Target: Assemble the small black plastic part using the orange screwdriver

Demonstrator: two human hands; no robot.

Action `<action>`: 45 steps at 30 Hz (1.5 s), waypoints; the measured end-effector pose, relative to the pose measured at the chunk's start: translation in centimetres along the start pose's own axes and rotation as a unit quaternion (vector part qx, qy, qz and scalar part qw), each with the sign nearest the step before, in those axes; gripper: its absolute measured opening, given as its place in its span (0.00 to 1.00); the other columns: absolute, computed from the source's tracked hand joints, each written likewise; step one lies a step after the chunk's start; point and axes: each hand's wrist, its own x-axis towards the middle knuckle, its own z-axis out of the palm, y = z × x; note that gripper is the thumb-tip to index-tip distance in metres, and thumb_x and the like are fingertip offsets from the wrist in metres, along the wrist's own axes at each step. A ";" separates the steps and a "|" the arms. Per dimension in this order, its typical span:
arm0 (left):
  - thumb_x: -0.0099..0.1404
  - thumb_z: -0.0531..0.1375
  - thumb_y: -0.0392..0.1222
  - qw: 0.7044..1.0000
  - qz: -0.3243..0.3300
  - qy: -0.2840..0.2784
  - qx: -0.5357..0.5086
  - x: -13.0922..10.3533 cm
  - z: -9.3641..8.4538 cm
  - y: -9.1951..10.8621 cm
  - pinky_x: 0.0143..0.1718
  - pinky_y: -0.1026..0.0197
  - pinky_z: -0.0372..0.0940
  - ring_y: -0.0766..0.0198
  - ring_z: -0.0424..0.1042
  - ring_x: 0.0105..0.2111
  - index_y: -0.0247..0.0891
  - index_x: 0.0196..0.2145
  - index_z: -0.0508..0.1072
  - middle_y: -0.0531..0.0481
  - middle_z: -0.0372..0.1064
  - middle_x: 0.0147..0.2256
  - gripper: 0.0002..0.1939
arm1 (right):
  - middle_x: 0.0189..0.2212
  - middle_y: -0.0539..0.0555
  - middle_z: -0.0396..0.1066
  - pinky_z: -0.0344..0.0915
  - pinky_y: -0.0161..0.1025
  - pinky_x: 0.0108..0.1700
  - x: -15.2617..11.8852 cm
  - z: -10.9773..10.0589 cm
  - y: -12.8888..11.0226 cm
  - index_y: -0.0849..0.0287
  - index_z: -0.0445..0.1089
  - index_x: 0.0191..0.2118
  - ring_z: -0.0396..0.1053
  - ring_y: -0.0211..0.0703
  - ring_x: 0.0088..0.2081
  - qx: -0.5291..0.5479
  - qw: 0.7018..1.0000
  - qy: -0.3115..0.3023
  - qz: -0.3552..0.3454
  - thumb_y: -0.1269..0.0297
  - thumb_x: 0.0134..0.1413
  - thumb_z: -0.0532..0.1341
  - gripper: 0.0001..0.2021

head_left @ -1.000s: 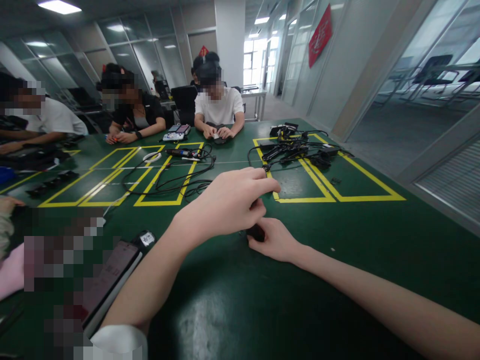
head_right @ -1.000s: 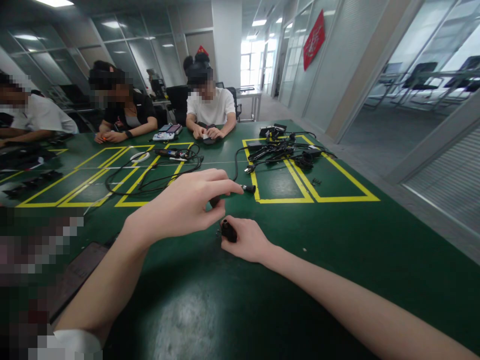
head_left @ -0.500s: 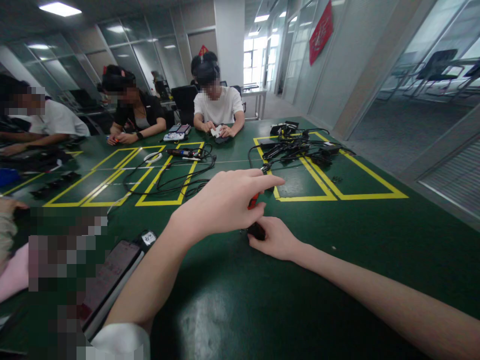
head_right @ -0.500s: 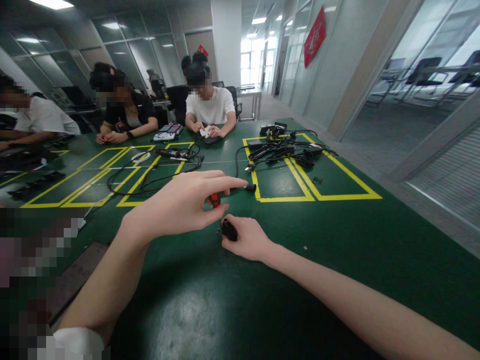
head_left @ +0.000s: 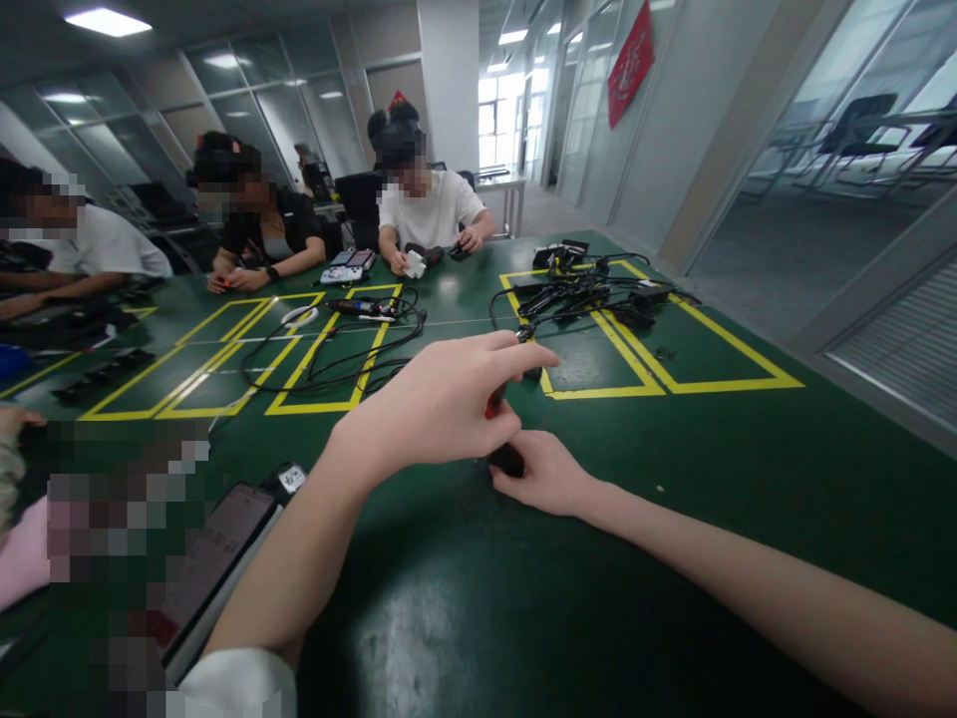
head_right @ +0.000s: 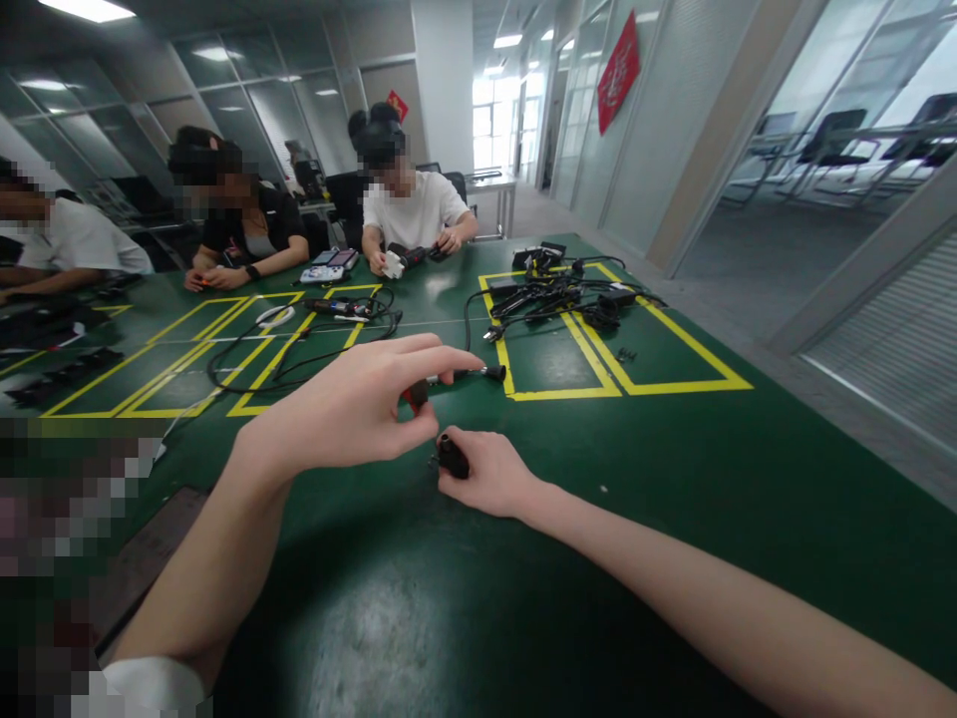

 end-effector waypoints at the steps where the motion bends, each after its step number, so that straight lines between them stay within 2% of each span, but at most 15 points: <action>1: 0.62 0.56 0.30 1.000 0.002 0.003 -0.005 0.0 0.0 0.0 0.37 0.62 0.64 0.62 0.74 0.38 0.39 0.57 0.72 0.47 0.76 0.43 0.26 | 0.24 0.49 0.66 0.50 0.36 0.30 0.0 0.0 0.0 0.55 0.61 0.30 0.61 0.39 0.25 0.001 1.000 0.002 -0.001 0.64 0.49 0.61 0.07; 4: 0.65 0.56 0.32 1.000 -0.003 0.011 -0.012 0.0 0.1 0.0 0.38 0.62 0.65 0.61 0.75 0.37 0.39 0.56 0.73 0.49 0.76 0.39 0.22 | 0.24 0.48 0.66 0.50 0.36 0.30 0.0 0.1 0.1 0.55 0.61 0.30 0.61 0.38 0.25 0.002 1.000 0.006 -0.002 0.65 0.48 0.61 0.07; 10: 0.61 0.57 0.30 1.000 0.001 0.001 0.000 0.1 0.0 0.0 0.36 0.63 0.65 0.61 0.75 0.38 0.40 0.58 0.72 0.47 0.76 0.45 0.27 | 0.24 0.48 0.66 0.50 0.35 0.30 -0.1 0.0 0.0 0.55 0.61 0.30 0.61 0.38 0.25 0.003 1.000 0.002 0.002 0.64 0.48 0.62 0.07; 16: 0.66 0.57 0.34 0.999 -0.031 0.008 0.014 0.1 0.0 -0.2 0.36 0.62 0.64 0.60 0.75 0.36 0.40 0.55 0.74 0.49 0.77 0.36 0.20 | 0.26 0.49 0.68 0.51 0.36 0.31 -0.1 0.0 -0.1 0.56 0.64 0.33 0.62 0.40 0.27 0.013 1.000 -0.002 0.003 0.64 0.48 0.61 0.06; 21: 0.62 0.58 0.30 1.000 -0.016 0.009 -0.013 0.1 0.0 -0.2 0.38 0.63 0.64 0.60 0.76 0.38 0.39 0.54 0.75 0.48 0.78 0.40 0.23 | 0.25 0.49 0.67 0.50 0.36 0.31 -0.2 -0.1 -0.1 0.56 0.63 0.32 0.61 0.39 0.26 0.006 1.000 0.002 0.005 0.63 0.49 0.61 0.05; 27: 0.65 0.62 0.35 0.994 -0.029 0.000 -0.104 0.4 -0.1 -1.4 0.30 0.67 0.62 0.68 0.72 0.26 0.38 0.49 0.77 0.52 0.76 0.28 0.14 | 0.26 0.49 0.69 0.54 0.36 0.32 -0.2 -0.6 -0.6 0.57 0.66 0.37 0.65 0.40 0.27 0.011 1.000 -0.022 0.016 0.65 0.50 0.61 0.07; 31: 0.72 0.58 0.43 0.969 -0.063 -0.032 -0.236 0.7 -0.2 -1.9 0.24 0.69 0.63 0.72 0.70 0.20 0.36 0.47 0.76 0.52 0.75 0.29 0.12 | 0.27 0.49 0.70 0.56 0.35 0.32 -0.2 -0.7 -0.7 0.57 0.68 0.38 0.66 0.39 0.27 0.009 1.000 -0.021 0.013 0.66 0.51 0.61 0.08; 34: 0.75 0.51 0.46 0.942 -0.089 -0.038 -0.322 0.9 -0.2 -2.0 0.23 0.70 0.65 0.71 0.73 0.23 0.35 0.43 0.75 0.48 0.77 0.35 0.16 | 0.28 0.49 0.71 0.57 0.36 0.32 -0.3 -0.8 -0.7 0.57 0.68 0.39 0.66 0.39 0.27 0.013 1.000 -0.022 0.010 0.66 0.51 0.60 0.07; 37: 0.76 0.49 0.46 0.914 -0.103 -0.060 -0.389 1.0 -0.5 -2.1 0.22 0.71 0.65 0.70 0.74 0.26 0.35 0.43 0.74 0.47 0.77 0.36 0.16 | 0.28 0.50 0.71 0.57 0.36 0.32 -0.3 -0.8 -0.7 0.56 0.67 0.38 0.66 0.39 0.27 0.018 1.000 -0.023 0.008 0.65 0.52 0.60 0.07; 45: 0.71 0.60 0.52 0.850 -0.103 -0.120 -0.502 1.1 -0.1 -4.2 0.21 0.69 0.62 0.71 0.73 0.21 0.34 0.40 0.74 0.44 0.78 0.36 0.16 | 0.28 0.50 0.71 0.58 0.36 0.32 -0.3 -0.6 -0.4 0.57 0.66 0.37 0.67 0.40 0.26 0.009 0.999 -0.026 0.015 0.63 0.52 0.59 0.07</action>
